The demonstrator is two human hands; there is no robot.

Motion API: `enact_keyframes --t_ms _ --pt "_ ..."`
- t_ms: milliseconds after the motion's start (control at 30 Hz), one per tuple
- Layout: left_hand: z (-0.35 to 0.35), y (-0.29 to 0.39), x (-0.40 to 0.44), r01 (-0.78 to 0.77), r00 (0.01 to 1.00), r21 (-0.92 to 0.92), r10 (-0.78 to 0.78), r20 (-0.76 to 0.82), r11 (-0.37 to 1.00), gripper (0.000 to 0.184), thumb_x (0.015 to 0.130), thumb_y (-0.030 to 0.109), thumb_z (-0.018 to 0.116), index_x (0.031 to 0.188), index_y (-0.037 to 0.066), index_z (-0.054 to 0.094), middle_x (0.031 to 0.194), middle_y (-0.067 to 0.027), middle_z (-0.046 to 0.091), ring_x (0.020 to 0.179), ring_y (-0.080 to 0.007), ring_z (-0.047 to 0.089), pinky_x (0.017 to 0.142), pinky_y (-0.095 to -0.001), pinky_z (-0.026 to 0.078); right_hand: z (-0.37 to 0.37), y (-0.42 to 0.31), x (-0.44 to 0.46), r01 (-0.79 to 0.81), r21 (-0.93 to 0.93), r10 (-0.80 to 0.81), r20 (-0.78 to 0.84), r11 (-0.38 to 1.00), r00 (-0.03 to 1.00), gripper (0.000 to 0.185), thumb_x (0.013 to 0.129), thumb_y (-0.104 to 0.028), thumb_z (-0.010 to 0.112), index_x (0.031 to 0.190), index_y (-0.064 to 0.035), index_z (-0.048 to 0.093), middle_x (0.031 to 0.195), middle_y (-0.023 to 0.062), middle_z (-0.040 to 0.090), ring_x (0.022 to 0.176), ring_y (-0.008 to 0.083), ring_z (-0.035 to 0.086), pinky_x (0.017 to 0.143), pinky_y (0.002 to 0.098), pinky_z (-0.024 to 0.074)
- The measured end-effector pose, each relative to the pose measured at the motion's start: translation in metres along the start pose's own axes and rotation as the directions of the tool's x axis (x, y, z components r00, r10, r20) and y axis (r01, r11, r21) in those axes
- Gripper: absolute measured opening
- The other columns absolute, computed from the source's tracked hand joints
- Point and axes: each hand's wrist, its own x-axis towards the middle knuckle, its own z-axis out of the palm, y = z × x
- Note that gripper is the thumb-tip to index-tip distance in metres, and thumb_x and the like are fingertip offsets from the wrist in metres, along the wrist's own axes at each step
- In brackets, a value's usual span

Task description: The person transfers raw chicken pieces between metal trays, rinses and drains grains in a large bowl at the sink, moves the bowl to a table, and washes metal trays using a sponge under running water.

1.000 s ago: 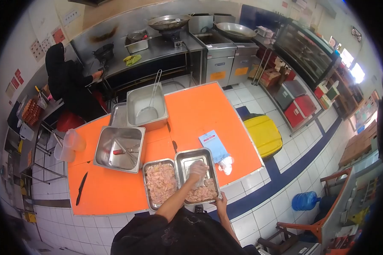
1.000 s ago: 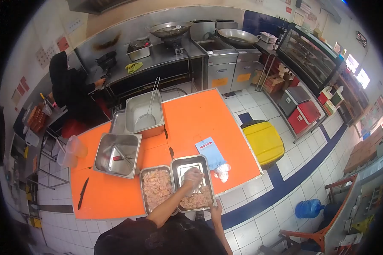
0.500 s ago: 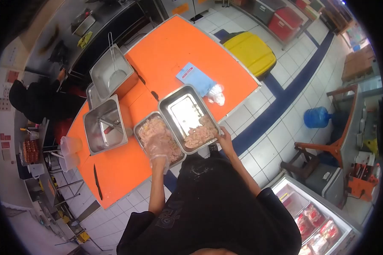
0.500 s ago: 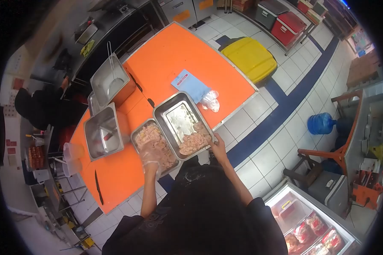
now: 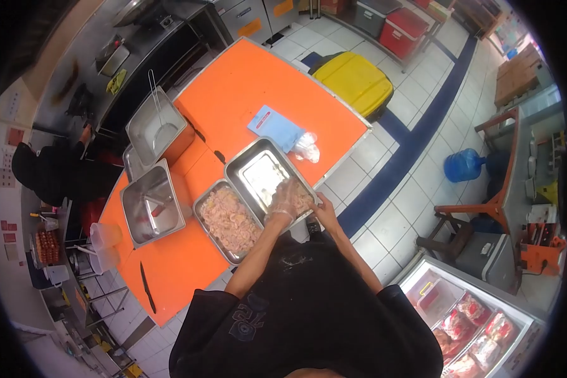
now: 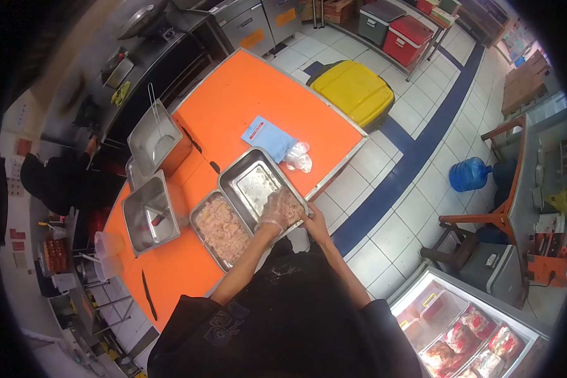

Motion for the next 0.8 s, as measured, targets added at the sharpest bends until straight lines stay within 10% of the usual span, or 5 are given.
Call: enact_keyframes --t_ms 267,400,633,733,800 --pt "-0.031 -0.014 0.015 -0.002 0.993 -0.009 0.003 0.115 1.000 0.047 0.082 0.019 0.061 0.128 0.013 0.055 0.131 -0.0132 0.053 0.119 -0.0301 0.054 0.098 -0.0384 0.046 0.004 0.009 0.004 -0.050 0.032 0.049 0.027 0.998 0.998 0.053 0.091 -0.007 0.059 0.137 0.0068 0.036 0.102 0.0196 0.064 0.086 0.0238 0.067 0.069 0.0324 0.0593" --pt "-0.093 -0.003 -0.019 0.318 0.899 -0.186 -0.233 0.369 0.930 0.032 0.084 0.024 0.057 0.112 0.010 0.066 0.115 -0.0157 0.063 0.103 -0.0275 0.063 0.085 -0.0363 0.051 0.001 0.010 0.005 -0.051 0.068 0.047 0.062 0.996 0.997 0.047 0.092 -0.008 0.057 0.134 0.0041 0.040 0.103 0.0204 0.065 0.088 0.0242 0.068 0.069 0.0324 0.0595" --pt "-0.097 -0.075 -0.142 -0.053 0.938 -0.518 -0.136 -0.320 0.854 0.034 0.083 0.018 0.062 0.115 0.005 0.060 0.095 -0.0121 0.063 0.082 -0.0234 0.064 0.075 -0.0366 0.053 0.001 0.008 0.004 -0.042 0.038 0.040 0.068 0.998 0.997 0.039 0.091 -0.007 0.054 0.128 0.0016 0.046 0.104 0.0192 0.065 0.090 0.0243 0.067 0.073 0.0346 0.0583" --pt "-0.106 -0.072 -0.163 0.290 0.951 -0.053 -0.294 -0.101 0.956 0.040 0.085 0.014 0.057 0.125 0.007 0.056 0.112 -0.0150 0.063 0.095 -0.0223 0.064 0.081 -0.0325 0.052 0.003 0.004 0.001 -0.048 0.042 0.045 0.075 0.998 0.996 0.037 0.091 -0.008 0.055 0.127 0.0009 0.048 0.105 0.0188 0.065 0.090 0.0233 0.066 0.073 0.0339 0.0581" --pt "-0.113 -0.068 -0.170 0.361 0.921 -0.252 -0.385 -0.053 0.898 0.039 0.086 0.014 0.057 0.124 0.008 0.056 0.111 -0.0150 0.064 0.095 -0.0248 0.065 0.081 -0.0353 0.052 0.006 0.000 0.005 -0.037 0.050 0.034 0.068 0.998 0.997 0.036 0.091 -0.008 0.056 0.125 0.0004 0.048 0.105 0.0187 0.065 0.090 0.0230 0.066 0.074 0.0337 0.0581"
